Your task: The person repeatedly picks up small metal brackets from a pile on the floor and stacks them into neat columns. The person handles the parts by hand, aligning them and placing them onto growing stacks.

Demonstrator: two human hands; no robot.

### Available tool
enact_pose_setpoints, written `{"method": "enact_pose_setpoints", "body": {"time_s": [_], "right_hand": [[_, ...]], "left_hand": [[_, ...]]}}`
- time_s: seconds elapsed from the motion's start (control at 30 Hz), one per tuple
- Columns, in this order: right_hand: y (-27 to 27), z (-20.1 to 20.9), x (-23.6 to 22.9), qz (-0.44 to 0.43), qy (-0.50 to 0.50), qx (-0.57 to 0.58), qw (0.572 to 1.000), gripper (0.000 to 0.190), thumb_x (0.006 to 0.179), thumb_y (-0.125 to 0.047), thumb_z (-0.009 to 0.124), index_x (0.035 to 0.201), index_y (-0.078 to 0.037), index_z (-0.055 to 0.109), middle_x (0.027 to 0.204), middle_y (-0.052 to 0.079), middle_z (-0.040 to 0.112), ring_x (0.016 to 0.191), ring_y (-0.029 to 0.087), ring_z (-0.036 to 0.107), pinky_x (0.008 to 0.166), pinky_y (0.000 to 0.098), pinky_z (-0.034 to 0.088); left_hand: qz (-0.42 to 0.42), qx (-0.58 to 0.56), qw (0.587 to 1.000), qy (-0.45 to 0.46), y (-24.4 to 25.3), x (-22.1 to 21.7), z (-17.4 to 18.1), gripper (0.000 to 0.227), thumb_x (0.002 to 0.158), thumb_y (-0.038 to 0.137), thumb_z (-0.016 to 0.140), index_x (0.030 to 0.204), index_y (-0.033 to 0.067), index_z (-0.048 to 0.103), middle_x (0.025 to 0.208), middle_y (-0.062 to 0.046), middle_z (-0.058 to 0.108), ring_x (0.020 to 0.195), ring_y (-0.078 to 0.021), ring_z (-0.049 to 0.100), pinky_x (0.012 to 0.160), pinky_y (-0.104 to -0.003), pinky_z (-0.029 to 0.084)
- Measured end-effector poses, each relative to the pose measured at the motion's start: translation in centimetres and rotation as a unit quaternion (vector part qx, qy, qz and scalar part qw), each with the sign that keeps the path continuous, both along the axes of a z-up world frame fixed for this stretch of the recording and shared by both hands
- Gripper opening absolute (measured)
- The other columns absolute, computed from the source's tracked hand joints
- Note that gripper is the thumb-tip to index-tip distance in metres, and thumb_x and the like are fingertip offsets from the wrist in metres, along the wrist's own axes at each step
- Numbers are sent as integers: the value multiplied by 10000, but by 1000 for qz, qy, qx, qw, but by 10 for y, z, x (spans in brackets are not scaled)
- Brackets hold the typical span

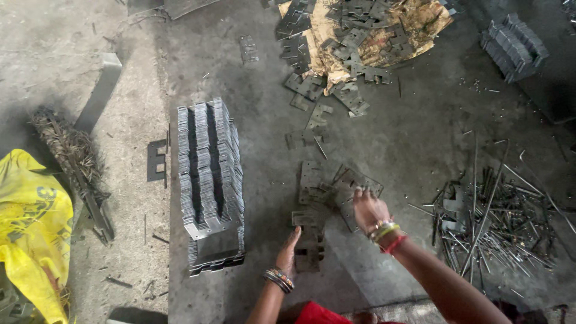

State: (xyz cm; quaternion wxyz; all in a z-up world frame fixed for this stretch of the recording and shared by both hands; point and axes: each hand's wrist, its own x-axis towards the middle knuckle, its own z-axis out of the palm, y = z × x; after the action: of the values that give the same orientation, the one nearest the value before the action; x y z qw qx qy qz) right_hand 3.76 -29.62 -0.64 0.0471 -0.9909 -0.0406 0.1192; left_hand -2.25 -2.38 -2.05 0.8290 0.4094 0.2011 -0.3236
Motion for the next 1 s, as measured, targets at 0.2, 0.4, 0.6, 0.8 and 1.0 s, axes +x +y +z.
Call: {"method": "enact_pose_setpoints", "body": {"time_s": [0.2,0.4,0.6,0.8,1.0], "right_hand": [[-3,-2,-41,297,-280,126,904,493,870,-112,563,1347,10,538,1459,233,517,1427,355,451,1172,500,425],[30,-6,9,277,-185,75,940,619,844,-121,585,1458,-79,516,1556,158,439,1456,345,348,1196,469,301],[38,-12,31,360,-75,44,929,575,874,-169,615,1413,0,510,1520,214,436,1445,387,346,1201,472,275],[36,3,5,377,-222,104,893,484,936,-155,640,1373,36,559,1428,248,563,1412,390,450,1197,476,348],[31,40,7,354,-227,48,906,714,812,-139,674,1495,-126,467,1492,161,527,1430,339,429,1206,525,286]], "left_hand": [[48,-29,993,101,0,5,-28,712,897,633,542,1332,76,631,1179,-109,751,965,-240,761,852,-406,624],[-23,28,999,-17,19,-2,-51,644,939,575,593,1314,53,634,1126,-147,727,913,-281,725,816,-447,599],[96,23,995,12,43,-4,-56,610,946,504,591,1362,62,649,1240,-67,751,1060,-164,754,945,-342,602],[90,-3,993,80,47,-8,-21,647,934,594,623,1312,71,667,1182,-167,693,964,-304,710,828,-480,615],[22,-51,993,102,35,3,28,889,761,875,454,1142,112,707,917,-143,776,715,-303,765,629,-491,626]]}}
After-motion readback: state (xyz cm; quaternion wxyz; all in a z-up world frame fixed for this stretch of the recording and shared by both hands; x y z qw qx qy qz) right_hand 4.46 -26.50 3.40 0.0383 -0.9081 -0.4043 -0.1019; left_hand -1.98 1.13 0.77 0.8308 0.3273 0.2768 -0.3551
